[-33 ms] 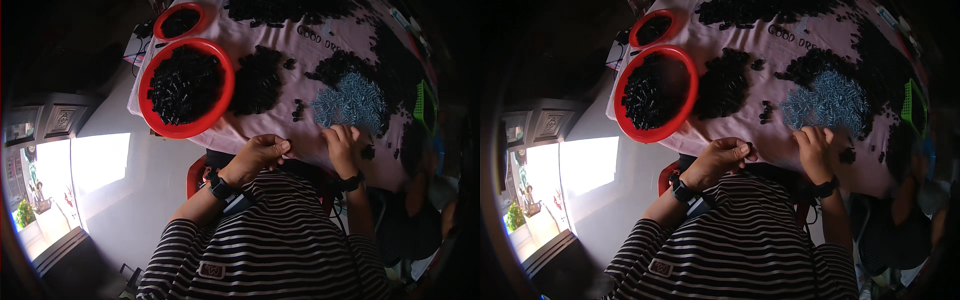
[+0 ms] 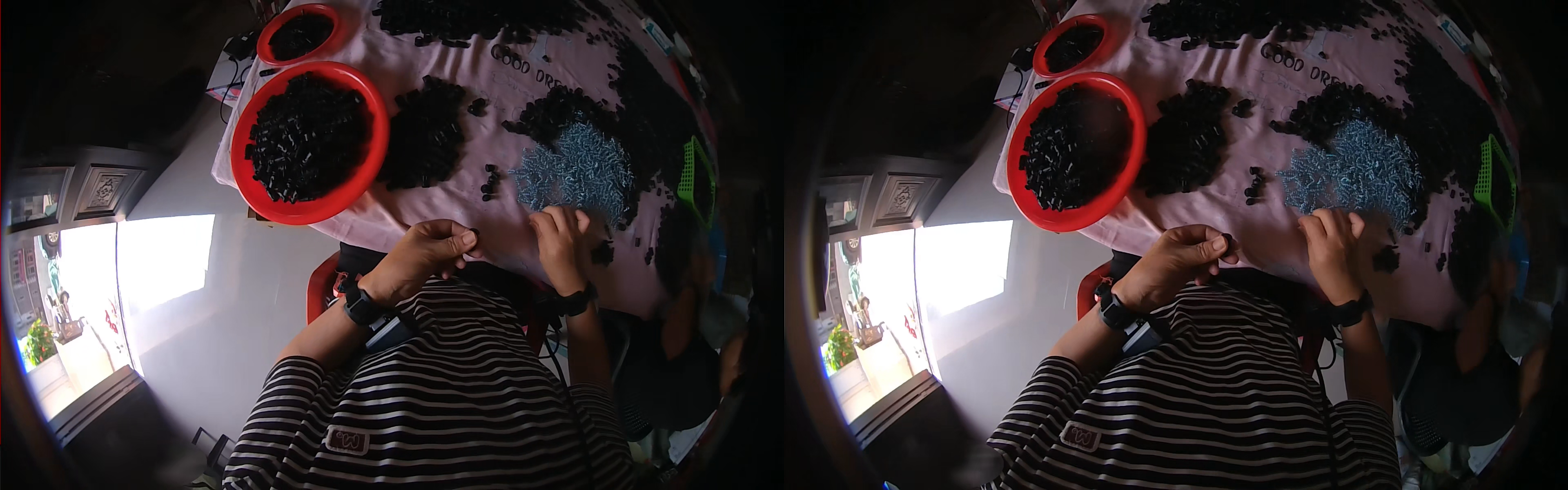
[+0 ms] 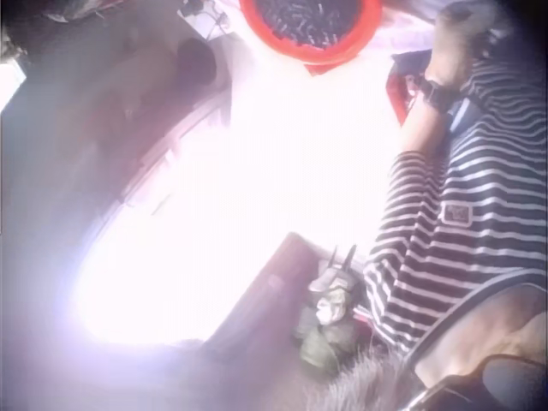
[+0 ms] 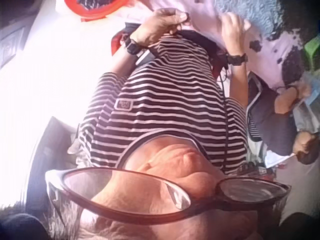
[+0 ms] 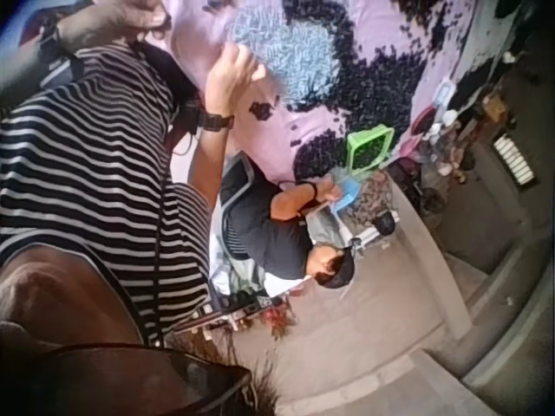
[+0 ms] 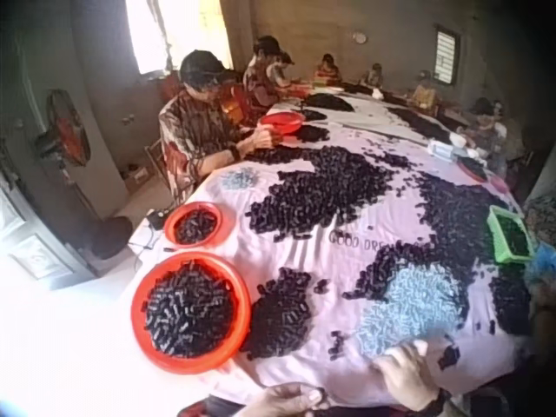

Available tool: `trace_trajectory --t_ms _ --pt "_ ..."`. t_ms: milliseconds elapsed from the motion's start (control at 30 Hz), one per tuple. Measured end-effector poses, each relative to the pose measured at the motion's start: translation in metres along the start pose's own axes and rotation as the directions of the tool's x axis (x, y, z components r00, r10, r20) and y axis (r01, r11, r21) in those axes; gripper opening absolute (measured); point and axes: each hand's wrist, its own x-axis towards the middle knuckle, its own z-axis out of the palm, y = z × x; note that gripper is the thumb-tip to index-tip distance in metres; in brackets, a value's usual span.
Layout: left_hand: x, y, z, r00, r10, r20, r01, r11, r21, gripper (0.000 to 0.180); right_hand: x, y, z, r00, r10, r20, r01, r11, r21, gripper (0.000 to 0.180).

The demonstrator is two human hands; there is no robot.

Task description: Assembling small black plastic or rubber shoe components by hand at a table.

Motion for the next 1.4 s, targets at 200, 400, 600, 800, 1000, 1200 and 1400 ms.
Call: trace_trajectory --t_ms 200,400,600,800,1000,1200,1400 --pt "-0.009 0.009 -0.006 0.996 0.079 -0.046 -0.084 0.991 -0.103 0.038 0.010 -0.008 -0.002 0.996 0.034 -0.088 -0.024 0.993 0.113 0.015" --pt "-0.009 0.009 -0.005 0.966 0.253 -0.046 -0.248 0.963 0.104 0.045 0.015 -0.018 0.011 0.992 0.064 -0.105 -0.057 0.996 0.069 0.021" --pt "-0.011 0.005 -0.004 0.919 0.374 -0.121 -0.303 0.871 0.386 0.058 0.021 -0.023 0.016 0.994 0.000 -0.105 0.008 0.997 0.078 0.021" --pt "-0.015 0.010 -0.019 0.994 0.103 0.029 -0.107 0.979 0.171 0.056 0.020 -0.024 0.017 0.995 0.012 -0.097 -0.003 0.996 0.090 0.020" --pt "-0.028 0.064 -0.033 0.504 0.797 -0.334 -0.161 0.467 0.869 0.027 0.015 -0.023 0.015 0.995 0.038 -0.097 -0.029 0.995 0.100 0.021" --pt "-0.031 0.105 -0.075 0.230 0.970 -0.078 0.261 0.016 0.965 0.023 0.019 -0.024 0.014 0.993 0.052 -0.106 -0.039 0.992 0.118 0.022" --pt "-0.008 0.097 -0.069 0.222 0.975 -0.021 0.417 -0.076 0.906 0.050 0.022 -0.018 0.008 0.989 0.062 -0.135 -0.045 0.991 0.130 0.020"
